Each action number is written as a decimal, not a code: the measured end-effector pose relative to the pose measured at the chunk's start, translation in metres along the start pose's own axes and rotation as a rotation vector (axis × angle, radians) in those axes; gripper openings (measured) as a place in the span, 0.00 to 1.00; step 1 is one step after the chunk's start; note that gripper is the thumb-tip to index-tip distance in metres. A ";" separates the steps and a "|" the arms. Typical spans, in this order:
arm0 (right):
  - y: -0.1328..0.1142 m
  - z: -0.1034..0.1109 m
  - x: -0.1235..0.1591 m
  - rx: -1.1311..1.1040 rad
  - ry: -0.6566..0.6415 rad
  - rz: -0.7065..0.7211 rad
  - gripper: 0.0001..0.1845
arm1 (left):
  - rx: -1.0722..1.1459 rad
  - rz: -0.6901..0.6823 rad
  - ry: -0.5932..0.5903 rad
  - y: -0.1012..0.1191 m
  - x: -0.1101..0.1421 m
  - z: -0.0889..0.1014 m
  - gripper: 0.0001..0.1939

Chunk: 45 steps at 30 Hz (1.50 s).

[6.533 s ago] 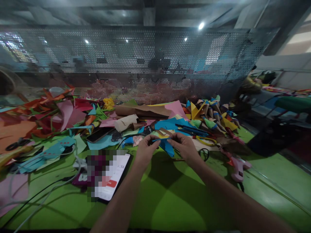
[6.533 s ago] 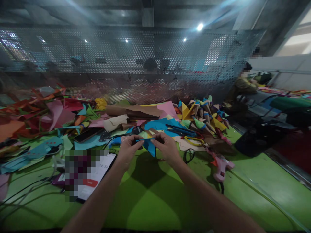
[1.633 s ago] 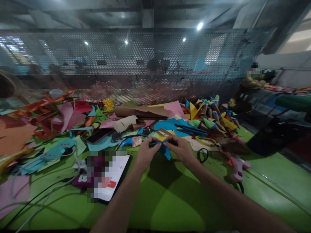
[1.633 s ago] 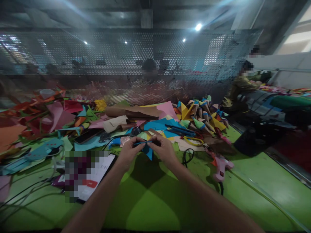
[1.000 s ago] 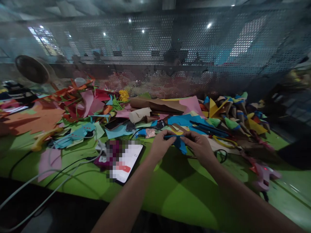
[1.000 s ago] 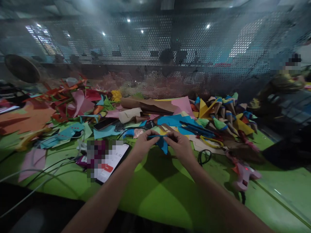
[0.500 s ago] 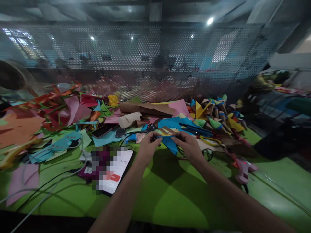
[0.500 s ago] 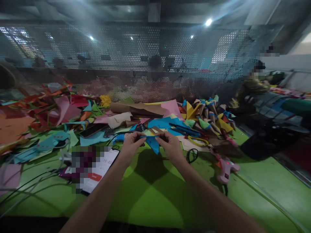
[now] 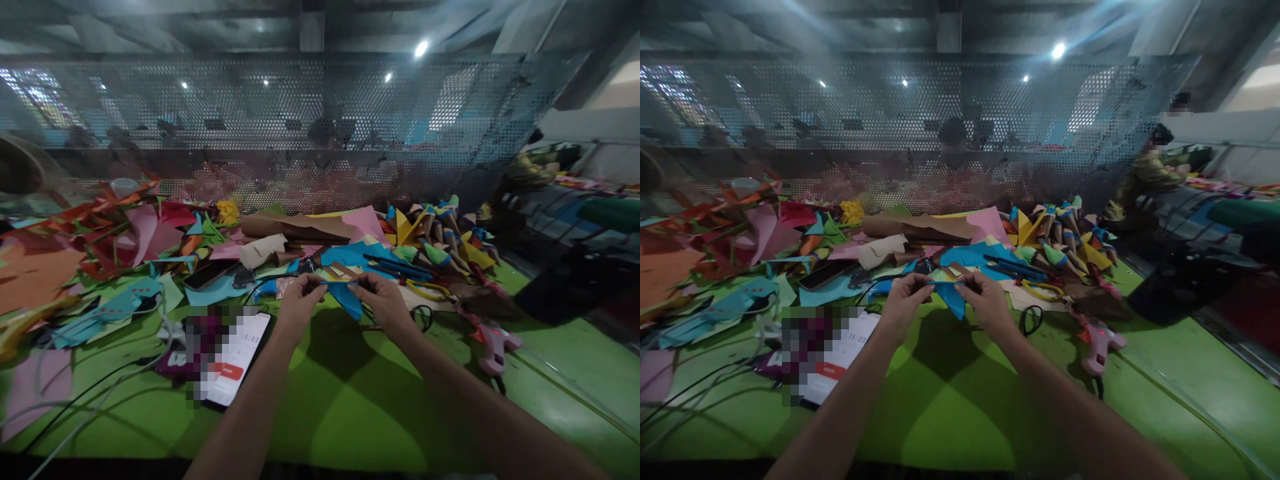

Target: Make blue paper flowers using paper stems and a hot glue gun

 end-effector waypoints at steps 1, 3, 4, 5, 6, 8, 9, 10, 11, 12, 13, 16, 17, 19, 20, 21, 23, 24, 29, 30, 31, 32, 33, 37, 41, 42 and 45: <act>0.000 0.000 0.000 0.002 0.000 0.002 0.13 | -0.005 -0.004 0.000 0.000 0.000 0.000 0.10; -0.001 0.001 0.000 0.004 0.002 0.004 0.13 | -0.014 -0.003 0.007 0.001 0.001 0.001 0.10; -0.001 0.001 0.000 0.005 0.003 0.004 0.13 | -0.015 -0.001 0.013 0.002 0.001 0.002 0.10; -0.002 0.001 0.000 0.005 0.005 0.005 0.13 | -0.016 -0.001 0.020 0.002 0.001 0.002 0.11; -0.002 0.002 0.000 0.006 0.008 0.006 0.13 | -0.017 -0.003 0.024 0.003 0.001 0.003 0.11; -0.002 0.002 0.000 0.008 0.013 0.010 0.13 | -0.021 -0.017 0.021 0.005 0.001 0.003 0.10; -0.002 0.003 0.000 0.010 0.016 0.013 0.13 | -0.023 -0.024 0.017 0.005 0.001 0.003 0.10; -0.002 0.003 0.000 0.012 0.017 0.015 0.13 | -0.024 -0.029 0.013 0.005 0.001 0.003 0.09; -0.002 0.003 0.000 0.013 0.018 0.017 0.12 | -0.025 -0.033 0.011 0.005 0.000 0.003 0.09; -0.002 0.003 0.000 0.014 0.019 0.017 0.12 | -0.025 -0.035 0.009 0.005 0.000 0.003 0.09; -0.002 0.003 -0.001 0.014 0.019 0.017 0.12 | -0.026 -0.036 0.008 0.005 0.000 0.003 0.09; -0.001 0.003 -0.001 0.012 0.017 0.016 0.13 | -0.018 -0.027 0.000 0.003 0.000 0.002 0.10; -0.001 0.003 -0.001 0.010 0.015 0.016 0.13 | -0.017 -0.021 -0.006 0.002 0.000 0.001 0.11; -0.001 0.001 0.000 0.004 0.005 0.016 0.13 | -0.028 -0.010 -0.021 0.000 0.001 -0.001 0.14; -0.001 0.000 0.001 0.002 0.000 0.016 0.13 | -0.042 -0.008 -0.034 -0.001 0.002 -0.002 0.15; -0.001 -0.001 0.001 0.000 -0.006 0.017 0.13 | -0.059 -0.010 -0.050 -0.002 0.003 -0.004 0.15; -0.002 -0.004 0.003 -0.003 -0.021 0.019 0.13 | -0.090 -0.019 -0.076 -0.003 0.004 -0.007 0.14; -0.002 -0.005 0.003 -0.004 -0.028 0.019 0.13 | -0.101 -0.023 -0.084 -0.003 0.004 -0.008 0.13; -0.006 -0.007 0.005 0.000 -0.042 0.018 0.13 | -0.103 -0.005 -0.072 -0.005 0.004 -0.008 0.12; -0.006 -0.007 0.005 0.004 -0.041 0.018 0.12 | -0.098 0.008 -0.072 -0.006 0.005 -0.008 0.12; -0.006 -0.007 0.006 0.008 -0.041 0.016 0.12 | -0.090 0.020 -0.075 -0.006 0.005 -0.009 0.12; -0.006 -0.006 0.006 0.007 -0.038 0.013 0.13 | -0.080 0.030 -0.077 -0.007 0.006 -0.010 0.12; -0.005 -0.006 0.006 0.002 -0.039 0.007 0.14 | -0.064 0.028 -0.082 -0.007 0.006 -0.010 0.11; 0.004 -0.008 0.005 -0.015 -0.064 -0.042 0.20 | -0.077 -0.030 -0.051 -0.001 0.006 -0.008 0.08; 0.010 -0.006 0.004 0.024 -0.064 -0.063 0.22 | -0.072 0.001 -0.060 -0.001 0.007 -0.009 0.08; 0.010 -0.005 0.004 0.031 -0.056 -0.063 0.23 | -0.081 -0.001 -0.071 0.000 0.007 -0.010 0.08; 0.010 -0.005 0.004 0.031 -0.055 -0.086 0.24 | -0.108 -0.024 -0.065 -0.001 0.007 -0.010 0.07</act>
Point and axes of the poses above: each hand's wrist, its own x-axis away from the middle knuckle, its own z-axis out of the back of the hand, y = z × x, the point moved 8 cm from there along -x, towards the middle knuckle, and after that the axes turned 5 degrees about y, right-handed, at the moved point
